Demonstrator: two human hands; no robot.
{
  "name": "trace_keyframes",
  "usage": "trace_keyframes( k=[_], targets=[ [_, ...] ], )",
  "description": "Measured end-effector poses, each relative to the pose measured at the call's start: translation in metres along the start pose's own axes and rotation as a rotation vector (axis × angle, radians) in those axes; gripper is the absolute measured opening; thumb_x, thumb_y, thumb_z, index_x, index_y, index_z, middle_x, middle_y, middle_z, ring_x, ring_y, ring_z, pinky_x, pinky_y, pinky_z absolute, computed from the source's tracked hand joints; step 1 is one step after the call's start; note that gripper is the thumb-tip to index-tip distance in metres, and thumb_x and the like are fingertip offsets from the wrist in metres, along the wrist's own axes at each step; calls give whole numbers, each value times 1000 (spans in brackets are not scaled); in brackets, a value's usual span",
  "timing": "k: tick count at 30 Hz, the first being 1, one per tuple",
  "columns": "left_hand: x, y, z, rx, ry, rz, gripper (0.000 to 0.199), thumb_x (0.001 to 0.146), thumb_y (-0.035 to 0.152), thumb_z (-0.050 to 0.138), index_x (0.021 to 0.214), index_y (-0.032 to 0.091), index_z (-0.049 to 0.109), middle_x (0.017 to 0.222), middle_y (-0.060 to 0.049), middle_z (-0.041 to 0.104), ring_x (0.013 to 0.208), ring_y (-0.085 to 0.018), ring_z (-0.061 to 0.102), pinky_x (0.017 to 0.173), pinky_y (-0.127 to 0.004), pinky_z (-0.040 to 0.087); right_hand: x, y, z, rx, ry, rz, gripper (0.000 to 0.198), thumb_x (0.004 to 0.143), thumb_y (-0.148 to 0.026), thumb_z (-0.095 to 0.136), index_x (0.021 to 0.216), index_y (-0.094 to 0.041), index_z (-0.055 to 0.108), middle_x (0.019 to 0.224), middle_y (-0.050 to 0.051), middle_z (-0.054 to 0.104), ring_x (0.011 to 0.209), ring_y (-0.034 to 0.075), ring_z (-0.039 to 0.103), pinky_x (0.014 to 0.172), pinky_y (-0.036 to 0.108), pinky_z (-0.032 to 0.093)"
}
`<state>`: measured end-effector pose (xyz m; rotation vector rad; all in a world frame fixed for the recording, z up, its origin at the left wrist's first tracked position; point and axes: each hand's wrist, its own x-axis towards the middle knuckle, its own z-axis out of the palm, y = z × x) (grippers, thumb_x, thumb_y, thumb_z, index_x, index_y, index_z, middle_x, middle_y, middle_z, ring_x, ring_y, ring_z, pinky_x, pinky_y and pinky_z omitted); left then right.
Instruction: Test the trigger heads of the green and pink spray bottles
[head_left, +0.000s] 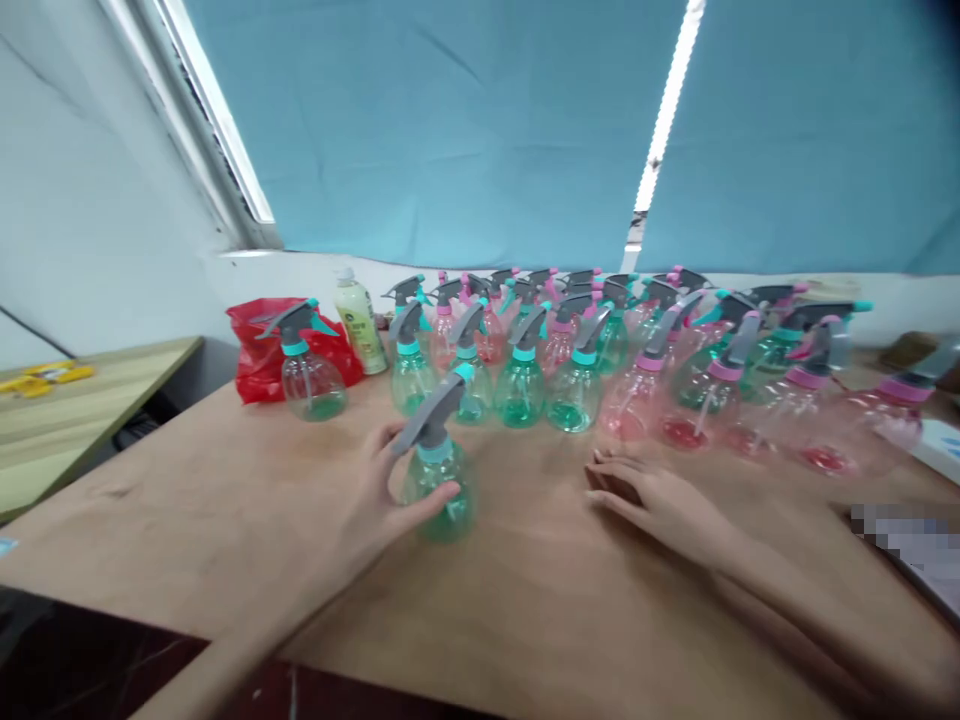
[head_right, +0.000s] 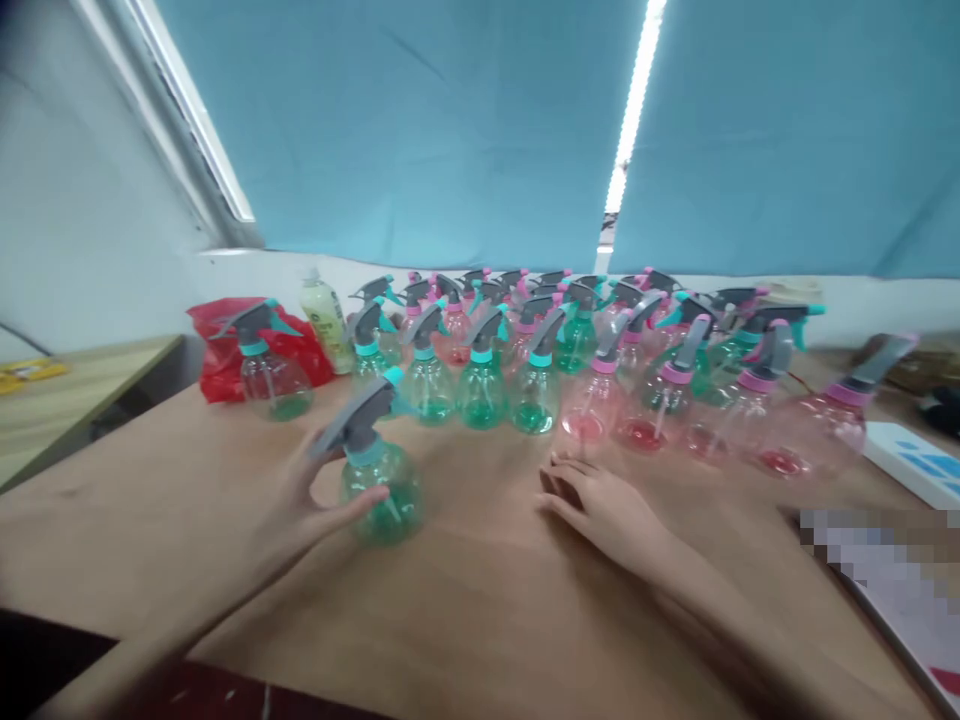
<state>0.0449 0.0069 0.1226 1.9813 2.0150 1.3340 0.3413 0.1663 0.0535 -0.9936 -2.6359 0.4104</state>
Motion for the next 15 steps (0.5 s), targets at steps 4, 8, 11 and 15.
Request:
trace_keyframes(
  k=[4, 8, 11, 15],
  targets=[
    [10, -34, -37, 105, 24, -194, 48, 69, 52, 70, 104, 20, 61, 103, -9, 64, 96, -28, 61, 87, -47, 49, 26, -49, -13, 142, -54, 11, 41, 88, -54, 47, 113, -27, 65, 108, 4, 72, 91, 28, 69, 79, 44, 56],
    [27, -68, -56, 122, 83, -271, 54, 68, 54, 70, 107, 17, 61, 108, -11, 65, 102, -30, 61, 90, -47, 47, 69, -108, -13, 127, 20, -76, 41, 87, -54, 49, 113, -27, 65, 106, 5, 72, 91, 29, 69, 80, 45, 53],
    [40, -93, -61, 103, 164, -252, 59, 70, 52, 69, 114, 14, 57, 118, -14, 62, 110, -29, 58, 94, -45, 46, 105, -139, -6, 165, 107, -138, 41, 88, -50, 51, 118, -24, 61, 115, 7, 69, 100, 29, 66, 85, 44, 51],
    [57, -122, -61, 135, 202, -218, 58, 70, 52, 69, 114, 16, 58, 118, -12, 64, 108, -28, 60, 94, -44, 47, 142, -161, 5, 171, 196, -107, 47, 88, -43, 54, 128, -19, 53, 122, 11, 64, 104, 29, 64, 87, 44, 49]
  ],
)
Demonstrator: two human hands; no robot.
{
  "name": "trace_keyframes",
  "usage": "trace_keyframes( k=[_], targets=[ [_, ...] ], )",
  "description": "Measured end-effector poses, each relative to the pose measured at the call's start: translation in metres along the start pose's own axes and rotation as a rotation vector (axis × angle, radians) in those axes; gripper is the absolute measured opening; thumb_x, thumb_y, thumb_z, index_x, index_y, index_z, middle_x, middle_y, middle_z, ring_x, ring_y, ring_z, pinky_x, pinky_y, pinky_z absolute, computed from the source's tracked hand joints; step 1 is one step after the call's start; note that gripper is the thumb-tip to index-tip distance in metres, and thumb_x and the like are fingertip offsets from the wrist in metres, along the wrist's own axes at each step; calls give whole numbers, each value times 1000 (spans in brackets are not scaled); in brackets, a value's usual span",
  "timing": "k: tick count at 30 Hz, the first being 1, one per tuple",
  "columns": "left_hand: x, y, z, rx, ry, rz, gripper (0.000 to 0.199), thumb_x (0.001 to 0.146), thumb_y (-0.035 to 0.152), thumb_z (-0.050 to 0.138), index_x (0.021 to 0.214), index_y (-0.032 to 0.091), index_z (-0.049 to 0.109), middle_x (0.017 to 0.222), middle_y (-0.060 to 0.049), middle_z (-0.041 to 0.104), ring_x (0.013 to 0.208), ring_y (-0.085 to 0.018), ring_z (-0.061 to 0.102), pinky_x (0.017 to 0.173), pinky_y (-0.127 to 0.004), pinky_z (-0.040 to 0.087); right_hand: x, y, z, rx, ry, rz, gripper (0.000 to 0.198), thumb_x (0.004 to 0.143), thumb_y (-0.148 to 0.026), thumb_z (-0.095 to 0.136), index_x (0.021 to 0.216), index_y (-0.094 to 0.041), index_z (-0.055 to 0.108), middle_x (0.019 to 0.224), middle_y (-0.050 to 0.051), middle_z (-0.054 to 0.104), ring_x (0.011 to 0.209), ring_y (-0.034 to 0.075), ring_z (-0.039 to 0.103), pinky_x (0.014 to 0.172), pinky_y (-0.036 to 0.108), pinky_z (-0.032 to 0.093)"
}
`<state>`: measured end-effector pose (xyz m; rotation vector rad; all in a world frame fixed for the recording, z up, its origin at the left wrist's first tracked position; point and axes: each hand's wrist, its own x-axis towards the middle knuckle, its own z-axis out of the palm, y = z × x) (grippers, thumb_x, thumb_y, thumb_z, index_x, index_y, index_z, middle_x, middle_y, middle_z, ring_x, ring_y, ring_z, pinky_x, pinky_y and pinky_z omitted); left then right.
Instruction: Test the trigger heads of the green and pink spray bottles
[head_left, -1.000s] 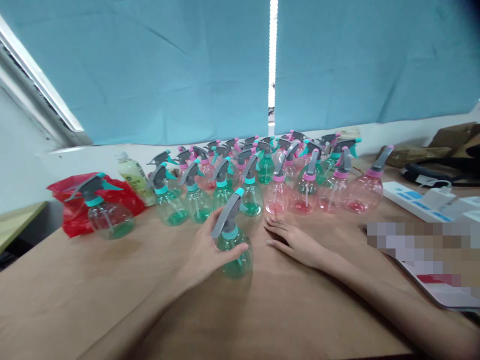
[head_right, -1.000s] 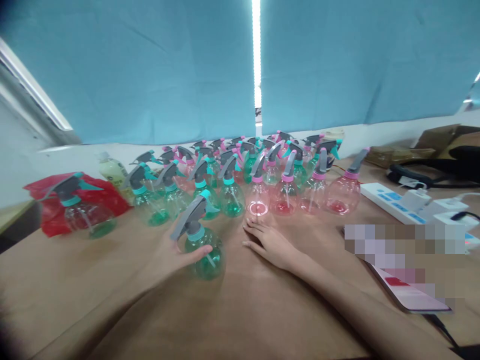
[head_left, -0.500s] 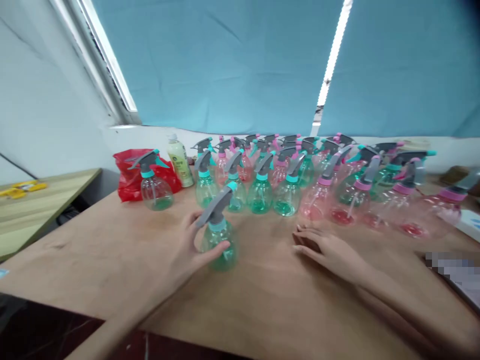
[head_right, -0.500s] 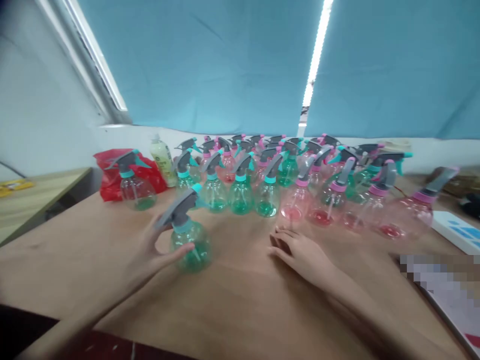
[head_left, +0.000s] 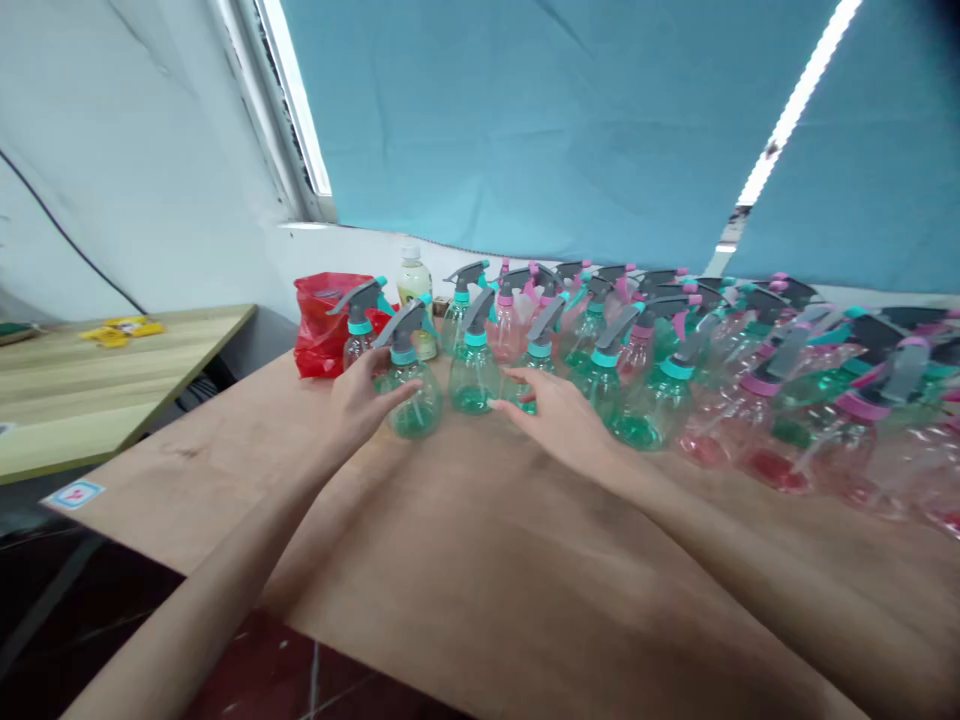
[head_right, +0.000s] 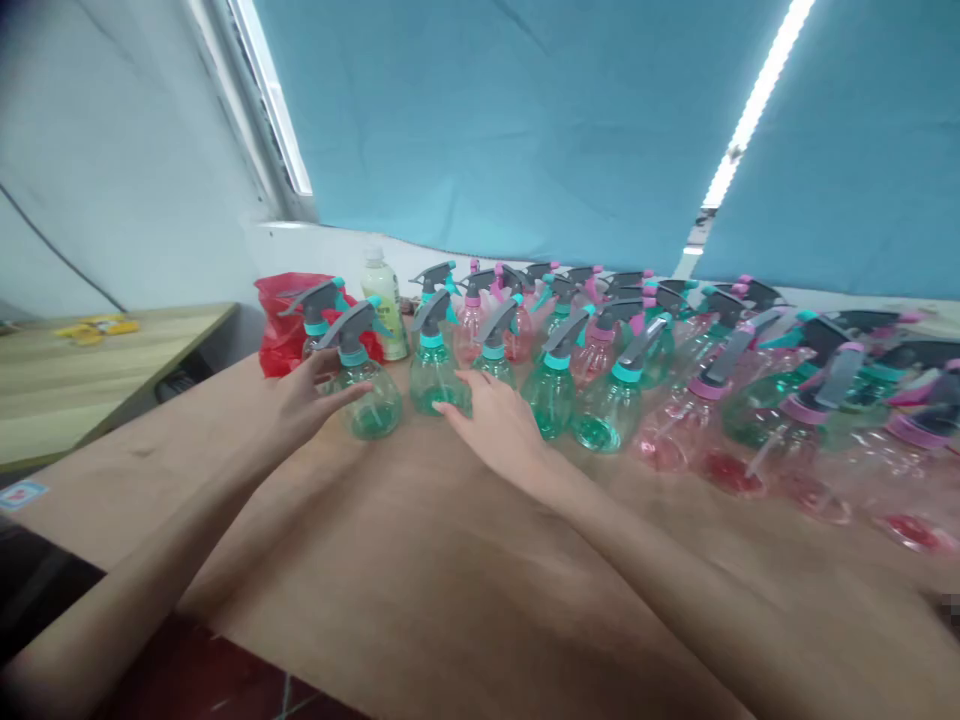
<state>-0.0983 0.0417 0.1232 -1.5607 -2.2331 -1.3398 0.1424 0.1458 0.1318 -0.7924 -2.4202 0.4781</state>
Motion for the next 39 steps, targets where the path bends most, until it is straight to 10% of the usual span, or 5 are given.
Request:
trace_keyframes(
  k=[11, 20, 29, 39],
  targets=[
    [24, -7, 16, 4, 30, 42, 50, 73, 43, 71, 114, 17, 58, 107, -8, 69, 96, -25, 65, 85, -38, 51, 51, -25, 21, -1, -42, 276, 73, 84, -49, 56, 140, -7, 36, 98, 18, 70, 94, 32, 66, 80, 43, 49],
    [31, -7, 23, 95, 11, 123, 52, 80, 39, 66, 124, 15, 52, 112, -12, 68, 99, -26, 65, 87, -40, 51, 66, -19, 38, 32, 11, 229, 77, 81, -37, 67, 143, -10, 31, 115, 18, 65, 97, 29, 67, 82, 39, 49],
    [-3, -4, 12, 152, 186, 180, 53, 85, 37, 60, 132, 17, 46, 124, -14, 57, 113, -28, 57, 95, -47, 50, 70, -17, 34, 27, -55, 249, 68, 76, -37, 73, 132, -11, 43, 120, 20, 61, 94, 28, 68, 77, 37, 52],
    [-48, 32, 2, -185, 42, 67, 41, 82, 39, 59, 114, 14, 57, 111, -12, 63, 105, -25, 63, 84, -41, 58, 49, -21, 27, 23, -115, 139, 62, 77, -34, 73, 128, -9, 46, 121, 23, 58, 102, 32, 64, 81, 41, 51]
  ],
)
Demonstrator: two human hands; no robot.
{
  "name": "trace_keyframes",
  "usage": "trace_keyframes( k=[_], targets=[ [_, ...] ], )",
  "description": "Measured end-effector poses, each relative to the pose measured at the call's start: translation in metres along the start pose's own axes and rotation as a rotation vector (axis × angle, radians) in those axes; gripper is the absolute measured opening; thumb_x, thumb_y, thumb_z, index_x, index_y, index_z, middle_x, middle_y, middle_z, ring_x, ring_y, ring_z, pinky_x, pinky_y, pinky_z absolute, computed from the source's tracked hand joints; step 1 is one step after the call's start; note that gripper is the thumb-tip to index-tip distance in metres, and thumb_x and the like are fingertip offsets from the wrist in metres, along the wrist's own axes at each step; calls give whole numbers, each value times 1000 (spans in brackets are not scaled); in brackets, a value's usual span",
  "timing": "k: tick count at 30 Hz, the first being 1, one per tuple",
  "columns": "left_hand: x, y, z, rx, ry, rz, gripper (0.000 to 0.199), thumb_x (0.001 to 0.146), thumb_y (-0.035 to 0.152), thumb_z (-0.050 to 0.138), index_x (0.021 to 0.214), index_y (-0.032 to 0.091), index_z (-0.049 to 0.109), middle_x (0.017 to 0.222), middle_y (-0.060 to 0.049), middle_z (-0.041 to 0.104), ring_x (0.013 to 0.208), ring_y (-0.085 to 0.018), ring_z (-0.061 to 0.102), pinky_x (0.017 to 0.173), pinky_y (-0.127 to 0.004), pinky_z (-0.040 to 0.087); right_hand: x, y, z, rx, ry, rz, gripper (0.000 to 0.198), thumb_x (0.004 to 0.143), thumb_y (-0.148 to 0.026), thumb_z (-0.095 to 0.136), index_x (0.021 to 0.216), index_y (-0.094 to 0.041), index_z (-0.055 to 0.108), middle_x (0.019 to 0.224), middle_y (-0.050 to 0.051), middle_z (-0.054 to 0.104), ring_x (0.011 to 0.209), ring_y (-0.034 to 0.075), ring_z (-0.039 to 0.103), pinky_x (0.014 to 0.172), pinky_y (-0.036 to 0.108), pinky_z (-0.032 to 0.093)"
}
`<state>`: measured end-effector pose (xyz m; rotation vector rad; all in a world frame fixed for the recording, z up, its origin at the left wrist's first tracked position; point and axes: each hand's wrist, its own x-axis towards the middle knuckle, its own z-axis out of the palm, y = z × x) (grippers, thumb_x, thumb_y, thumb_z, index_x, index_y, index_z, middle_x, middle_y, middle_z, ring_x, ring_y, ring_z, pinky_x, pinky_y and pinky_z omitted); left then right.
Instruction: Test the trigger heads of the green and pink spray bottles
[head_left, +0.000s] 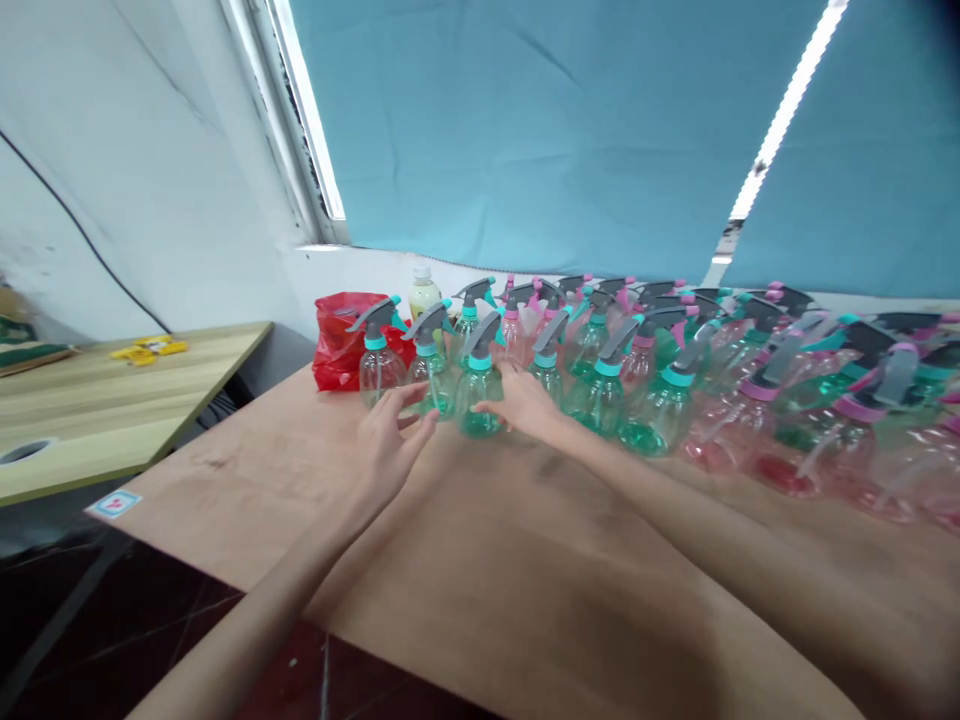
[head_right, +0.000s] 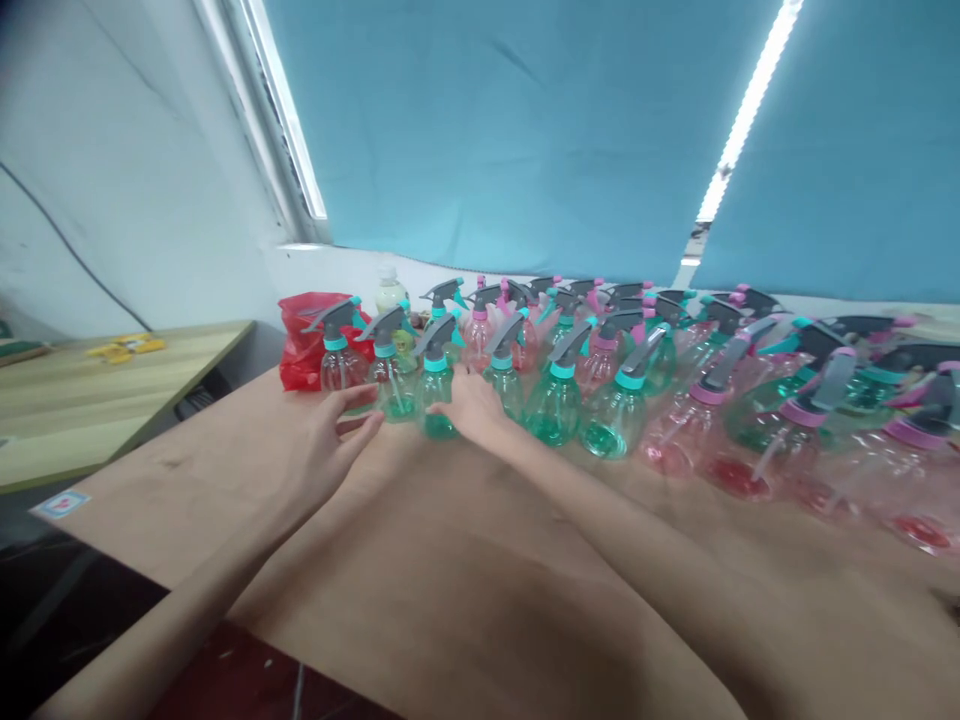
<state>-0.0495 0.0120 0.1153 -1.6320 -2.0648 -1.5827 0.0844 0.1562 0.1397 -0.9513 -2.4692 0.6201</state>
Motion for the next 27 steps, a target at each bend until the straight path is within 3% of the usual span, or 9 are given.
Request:
trace_keyframes(
  k=[4, 8, 13, 17, 23, 27],
  targets=[
    [0, 17, 13, -97, -80, -65, 56, 74, 44, 68, 120, 16, 54, 122, -14, 61, 111, -28, 60, 89, -44, 55, -35, 6, -3, 4, -16, -136, 59, 78, -32, 71, 128, -14, 46, 128, 16, 55, 116, 27, 56, 93, 38, 46],
    [1, 50, 26, -217, -258, -69, 64, 72, 41, 71, 127, 19, 49, 123, -13, 61, 110, -28, 60, 94, -47, 49, -84, 13, -8, 7, -11, -261, 62, 81, -38, 66, 133, -14, 42, 125, 17, 54, 101, 28, 63, 83, 43, 52],
    [-9, 96, 45, -358, -371, -5, 52, 76, 38, 69, 122, 21, 52, 117, -10, 64, 96, -23, 64, 86, -40, 51, -140, 18, -17, -73, -11, -254, 63, 85, -45, 57, 138, -16, 38, 132, 21, 49, 82, 27, 67, 70, 47, 56],
    [-23, 114, 70, -516, -388, 17, 31, 82, 28, 62, 111, 21, 56, 113, -6, 65, 90, -18, 65, 82, -33, 52, -169, 31, -28, -166, 5, -244, 66, 88, -52, 49, 138, -12, 37, 127, 22, 53, 73, 28, 67, 61, 49, 56],
    [-30, 126, 105, -479, -406, 41, 29, 79, 14, 50, 105, 22, 61, 85, -1, 64, 77, -15, 60, 79, -31, 51, -187, 71, -60, -167, 22, -218, 54, 87, -57, 50, 122, -16, 52, 103, 12, 65, 86, 28, 67, 69, 44, 56],
    [-23, 134, 125, -490, -428, 53, 30, 77, 13, 48, 102, 22, 63, 79, 1, 62, 70, -14, 57, 78, -31, 50, -188, 115, -71, -125, -21, -229, 51, 87, -55, 53, 125, -21, 52, 119, 11, 63, 109, 28, 60, 89, 45, 51]
  ],
)
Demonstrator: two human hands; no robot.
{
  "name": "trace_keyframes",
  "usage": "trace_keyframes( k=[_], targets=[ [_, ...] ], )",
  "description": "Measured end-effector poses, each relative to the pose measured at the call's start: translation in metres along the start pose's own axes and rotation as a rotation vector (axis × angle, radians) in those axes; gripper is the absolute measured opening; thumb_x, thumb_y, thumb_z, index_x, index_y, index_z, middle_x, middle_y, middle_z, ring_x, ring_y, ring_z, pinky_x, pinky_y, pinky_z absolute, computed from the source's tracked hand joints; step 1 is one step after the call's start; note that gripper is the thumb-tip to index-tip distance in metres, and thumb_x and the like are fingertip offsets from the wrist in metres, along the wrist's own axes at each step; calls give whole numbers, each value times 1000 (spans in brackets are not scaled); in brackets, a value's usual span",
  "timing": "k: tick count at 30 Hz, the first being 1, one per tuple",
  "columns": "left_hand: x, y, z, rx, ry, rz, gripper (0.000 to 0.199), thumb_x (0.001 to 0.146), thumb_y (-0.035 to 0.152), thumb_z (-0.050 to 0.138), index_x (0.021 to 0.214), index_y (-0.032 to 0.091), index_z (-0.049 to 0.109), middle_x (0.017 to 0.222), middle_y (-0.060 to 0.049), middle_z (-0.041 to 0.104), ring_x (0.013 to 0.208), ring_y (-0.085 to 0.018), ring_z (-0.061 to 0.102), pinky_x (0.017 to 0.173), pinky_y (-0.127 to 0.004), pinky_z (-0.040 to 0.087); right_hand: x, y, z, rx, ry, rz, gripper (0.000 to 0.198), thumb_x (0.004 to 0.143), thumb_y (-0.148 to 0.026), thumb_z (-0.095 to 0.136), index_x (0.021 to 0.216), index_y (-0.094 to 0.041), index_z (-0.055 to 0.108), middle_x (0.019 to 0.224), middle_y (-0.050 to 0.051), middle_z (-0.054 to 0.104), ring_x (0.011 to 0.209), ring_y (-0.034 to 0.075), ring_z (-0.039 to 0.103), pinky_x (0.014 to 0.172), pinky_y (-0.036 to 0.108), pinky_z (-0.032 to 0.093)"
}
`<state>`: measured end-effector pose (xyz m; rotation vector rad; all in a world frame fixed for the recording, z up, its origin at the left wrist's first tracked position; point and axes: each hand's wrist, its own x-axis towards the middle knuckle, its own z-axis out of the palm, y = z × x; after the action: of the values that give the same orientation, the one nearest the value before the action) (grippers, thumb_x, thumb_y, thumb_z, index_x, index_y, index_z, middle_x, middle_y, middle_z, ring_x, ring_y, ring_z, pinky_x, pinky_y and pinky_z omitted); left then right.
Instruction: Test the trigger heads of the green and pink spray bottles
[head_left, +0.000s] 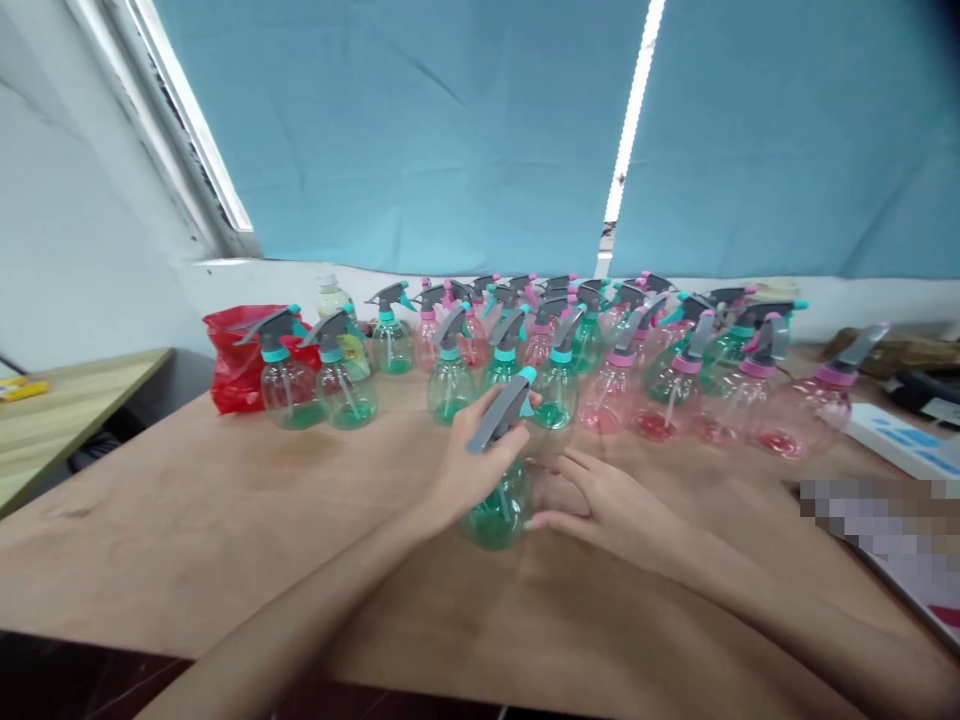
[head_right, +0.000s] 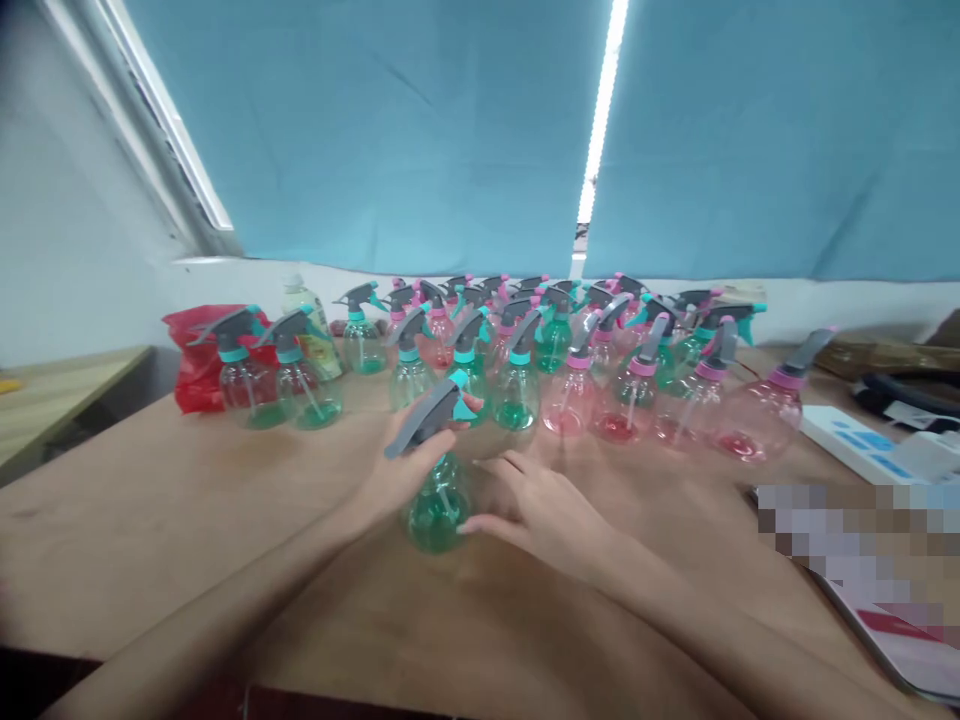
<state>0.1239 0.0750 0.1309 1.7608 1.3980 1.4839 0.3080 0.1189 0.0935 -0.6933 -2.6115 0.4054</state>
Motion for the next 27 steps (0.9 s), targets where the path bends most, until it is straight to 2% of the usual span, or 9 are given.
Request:
trace_keyframes(
  k=[4, 8, 10, 15, 20, 27],
  targets=[
    [15, -2, 15, -10, -30, 3, 29, 75, 15, 50, 100, 23, 63, 77, 1, 61, 68, -14, 57, 77, -31, 50, -9, 43, 8, -30, -56, 28, 67, 79, -61, 58, 131, -20, 51, 133, 14, 55, 121, 31, 53, 99, 48, 45],
    [24, -2, 22, -30, -71, -20, 30, 76, 17, 50, 101, 24, 62, 85, -1, 64, 74, -16, 59, 78, -32, 50, -18, 65, 16, -56, -75, 28, 77, 78, -66, 57, 136, -17, 48, 142, 16, 46, 131, 31, 43, 106, 50, 38],
    [27, -1, 23, -21, -97, -29, 29, 75, 18, 49, 101, 24, 62, 88, -2, 64, 73, -17, 60, 78, -33, 50, -22, 68, 18, -45, -69, 27, 79, 78, -66, 56, 139, -17, 46, 143, 15, 45, 133, 31, 40, 108, 50, 36],
    [32, 4, 24, 56, -99, -30, 25, 73, 19, 49, 95, 22, 61, 73, 0, 59, 62, -16, 55, 69, -32, 48, -24, 69, 19, -3, -74, 27, 83, 77, -67, 57, 142, -19, 40, 144, 13, 43, 135, 30, 37, 110, 52, 32],
    [35, 6, 24, 98, -107, -4, 17, 72, 16, 48, 83, 22, 59, 75, 1, 58, 66, -15, 52, 61, -28, 41, -23, 68, 18, -12, -104, 40, 84, 78, -68, 54, 141, -15, 40, 146, 14, 39, 136, 30, 34, 111, 51, 30],
    [33, 0, 21, 32, -128, -4, 13, 73, 18, 49, 80, 21, 60, 80, -1, 62, 77, -18, 58, 68, -30, 44, -24, 71, 18, 12, -108, 49, 80, 79, -66, 54, 142, -18, 39, 147, 12, 38, 136, 29, 35, 112, 51, 31]
  ],
)
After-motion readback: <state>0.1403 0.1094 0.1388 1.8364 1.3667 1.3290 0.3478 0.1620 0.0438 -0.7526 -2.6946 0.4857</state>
